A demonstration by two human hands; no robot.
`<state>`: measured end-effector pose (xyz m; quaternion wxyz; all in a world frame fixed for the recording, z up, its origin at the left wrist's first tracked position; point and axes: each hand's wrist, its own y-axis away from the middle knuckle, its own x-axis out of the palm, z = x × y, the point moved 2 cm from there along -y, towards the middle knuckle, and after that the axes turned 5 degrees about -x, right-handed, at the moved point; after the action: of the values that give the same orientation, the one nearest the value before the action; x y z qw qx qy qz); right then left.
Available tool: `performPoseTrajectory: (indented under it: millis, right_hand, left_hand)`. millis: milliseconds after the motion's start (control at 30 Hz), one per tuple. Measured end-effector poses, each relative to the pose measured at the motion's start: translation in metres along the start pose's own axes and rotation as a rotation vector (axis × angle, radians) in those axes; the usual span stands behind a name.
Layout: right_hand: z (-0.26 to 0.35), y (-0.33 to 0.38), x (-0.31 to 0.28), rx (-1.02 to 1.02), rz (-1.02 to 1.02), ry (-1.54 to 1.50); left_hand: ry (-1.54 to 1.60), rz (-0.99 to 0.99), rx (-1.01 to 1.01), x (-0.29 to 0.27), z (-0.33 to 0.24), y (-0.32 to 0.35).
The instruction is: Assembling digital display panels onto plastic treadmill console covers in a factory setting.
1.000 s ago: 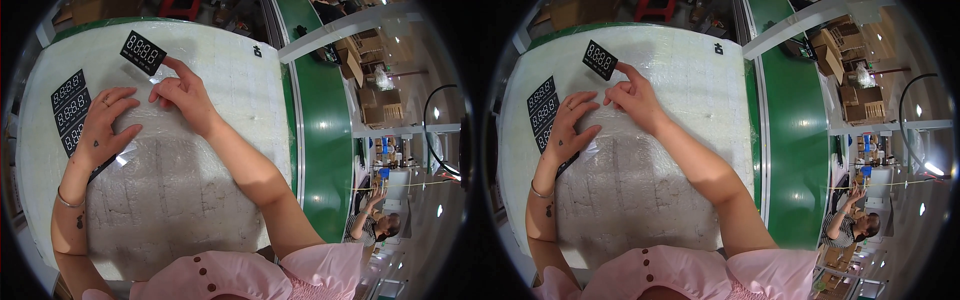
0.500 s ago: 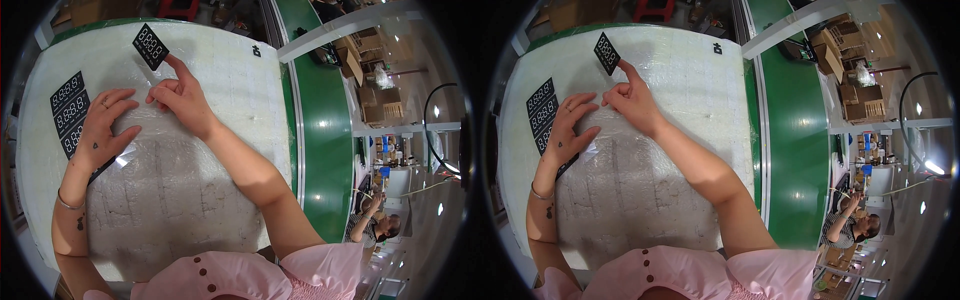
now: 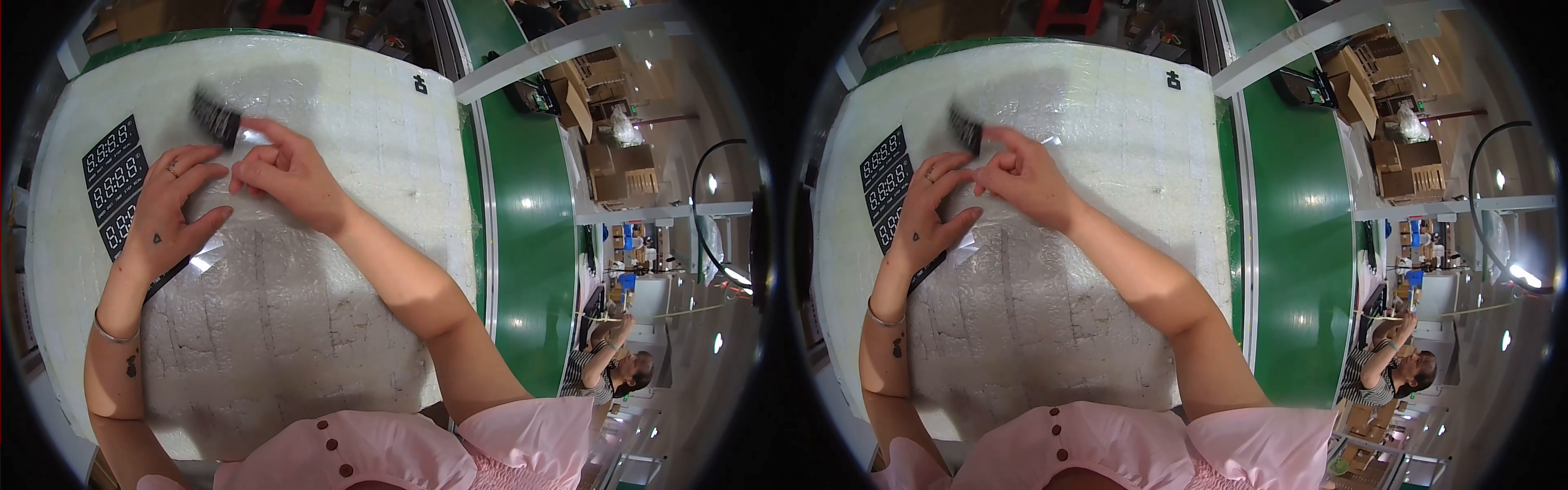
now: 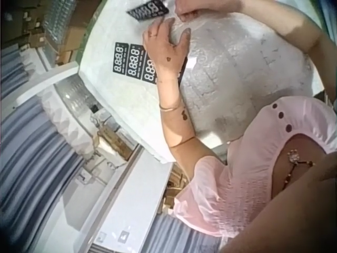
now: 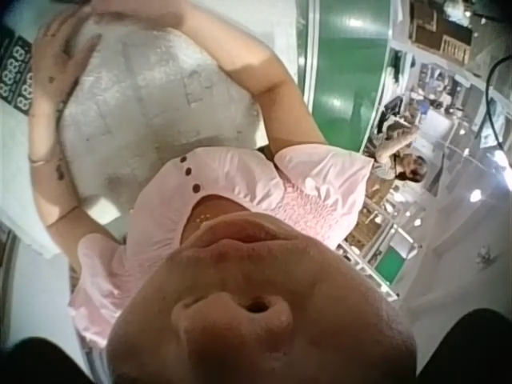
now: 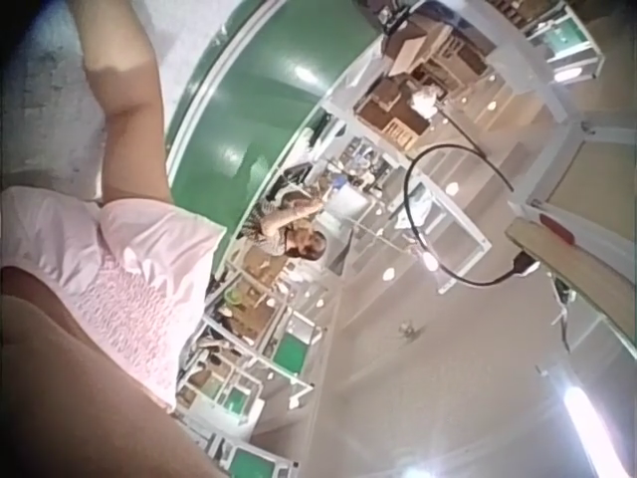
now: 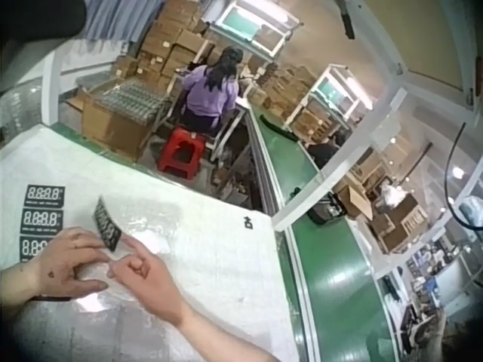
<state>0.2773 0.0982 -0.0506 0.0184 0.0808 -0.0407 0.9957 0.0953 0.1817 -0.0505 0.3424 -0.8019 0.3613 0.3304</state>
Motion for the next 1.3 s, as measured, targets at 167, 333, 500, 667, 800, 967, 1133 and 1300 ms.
performPoseTrajectory:
  millis: [167,333,500,667,800,967,1133,1300]
  right_hand:
    - [-0.001,0.002,0.005,0.002,0.030,0.056]
    - [0.005,0.001,0.002,0.025,-0.028,0.005]
    - [0.003,0.000,0.004,0.020,0.007,0.030]
    - [0.003,-0.001,0.000,0.034,-0.025,-0.030]
    - [0.002,-0.001,0.002,0.037,-0.004,-0.009]
    - [0.003,-0.001,0.000,0.032,-0.012,-0.030]
    - [0.007,0.001,0.003,0.005,-0.021,-0.019]
    - [0.006,0.002,0.004,0.011,-0.004,0.000]
  left_hand:
    - [-0.004,0.000,0.003,0.000,-0.001,0.000]
    - [0.010,-0.006,0.015,0.000,0.000,-0.001]
    - [-0.001,0.004,-0.011,0.000,-0.001,-0.001]
    - [0.013,-0.001,0.003,-0.002,-0.001,-0.001]
    - [0.000,0.017,-0.013,0.000,0.000,-0.001]
    - [0.017,0.002,-0.002,0.000,0.000,-0.001]
    - [0.013,0.007,0.000,0.000,0.000,-0.001]
    - [0.008,-0.006,-0.005,0.000,-0.001,-0.001]
